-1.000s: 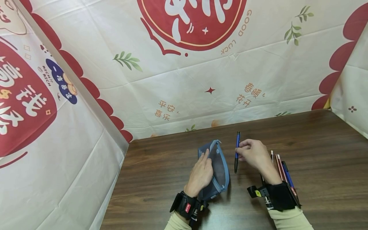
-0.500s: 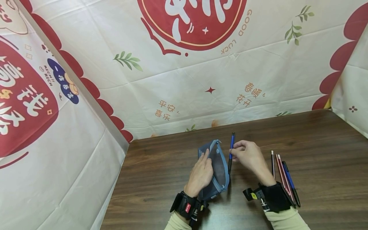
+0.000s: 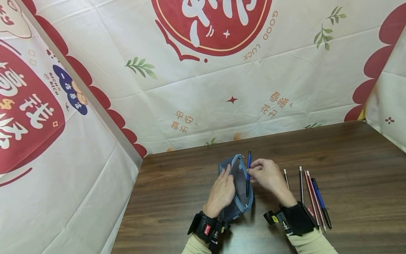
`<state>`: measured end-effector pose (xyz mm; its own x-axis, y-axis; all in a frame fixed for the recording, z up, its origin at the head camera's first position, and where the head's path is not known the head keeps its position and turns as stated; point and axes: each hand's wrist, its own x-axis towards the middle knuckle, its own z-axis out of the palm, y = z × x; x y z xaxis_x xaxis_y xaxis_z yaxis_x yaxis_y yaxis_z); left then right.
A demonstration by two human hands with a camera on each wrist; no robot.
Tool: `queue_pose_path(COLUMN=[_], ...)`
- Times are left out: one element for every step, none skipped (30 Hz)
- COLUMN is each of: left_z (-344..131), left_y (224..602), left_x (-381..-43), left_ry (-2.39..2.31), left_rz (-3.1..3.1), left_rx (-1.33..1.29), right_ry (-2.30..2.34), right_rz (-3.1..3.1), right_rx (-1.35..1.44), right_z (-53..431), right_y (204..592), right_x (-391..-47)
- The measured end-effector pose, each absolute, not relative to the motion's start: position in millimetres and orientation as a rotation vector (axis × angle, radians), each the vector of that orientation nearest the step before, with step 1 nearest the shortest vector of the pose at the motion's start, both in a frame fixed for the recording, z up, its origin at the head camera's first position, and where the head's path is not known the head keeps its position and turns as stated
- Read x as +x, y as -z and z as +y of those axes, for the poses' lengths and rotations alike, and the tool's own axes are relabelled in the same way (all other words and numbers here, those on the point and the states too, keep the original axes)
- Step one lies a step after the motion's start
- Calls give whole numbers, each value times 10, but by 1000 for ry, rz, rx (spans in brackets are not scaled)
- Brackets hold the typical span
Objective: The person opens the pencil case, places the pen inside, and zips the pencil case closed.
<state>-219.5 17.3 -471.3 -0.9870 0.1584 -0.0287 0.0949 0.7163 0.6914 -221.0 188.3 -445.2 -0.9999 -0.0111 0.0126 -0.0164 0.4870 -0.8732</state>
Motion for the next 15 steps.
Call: queue_pose_path(left_z=[173,174,175,175,174,174,174,174,173,172,172,173,172,172,171], left_y=[4713,4713,4714,4712,4710,4710,4713,4714,4716,4715,4717,4720,4720,4719,4719], left_x=[-2196,-2196,-2197,-2195,-2194,-2194,-2196,-2196,-2198,-2198,-2199,-2200,-2200,-2199,-2200], left_ry=[-1132,-1132,-1131,-1132,-1134,-1136,-1138,-1141,-1143,-1147,-1150,-1152,-1153,-1152,-1151], left_rz=[2829,2828,2827,2826,2824,2822,2820,2819,2821,2819,2818,2818,2816,2816,2816], left_rx=[209,209,209,210,210,210,210,212,214,217,219,222,224,225,228], right_ry=[-1582,-1580,-1580,-1581,-1585,-1592,-1597,-1604,-1605,-1609,-1610,-1612,-1613,-1619,-1622], right_rz=[-2711,-2716,-2720,-2724,-2726,-2727,-2728,-2728,-2730,-2730,-2732,-2733,-2735,-2734,-2734], right_rx=[23,19,15,13,9,6,6,7,8,8,9,9,9,8,8], right_z=[1873,1862,1853,1844,1837,1830,1824,1818,1814,1810,1806,1801,1797,1792,1787], right_y=[4456,4459,4464,4468,4472,4477,4482,4487,4493,4499,4505,4510,4515,4519,4522], right_x=[-2210,-2211,-2213,-2214,-2217,-2219,-2221,-2223,-2225,-2227,-2228,-2228,-2229,-2229,-2230])
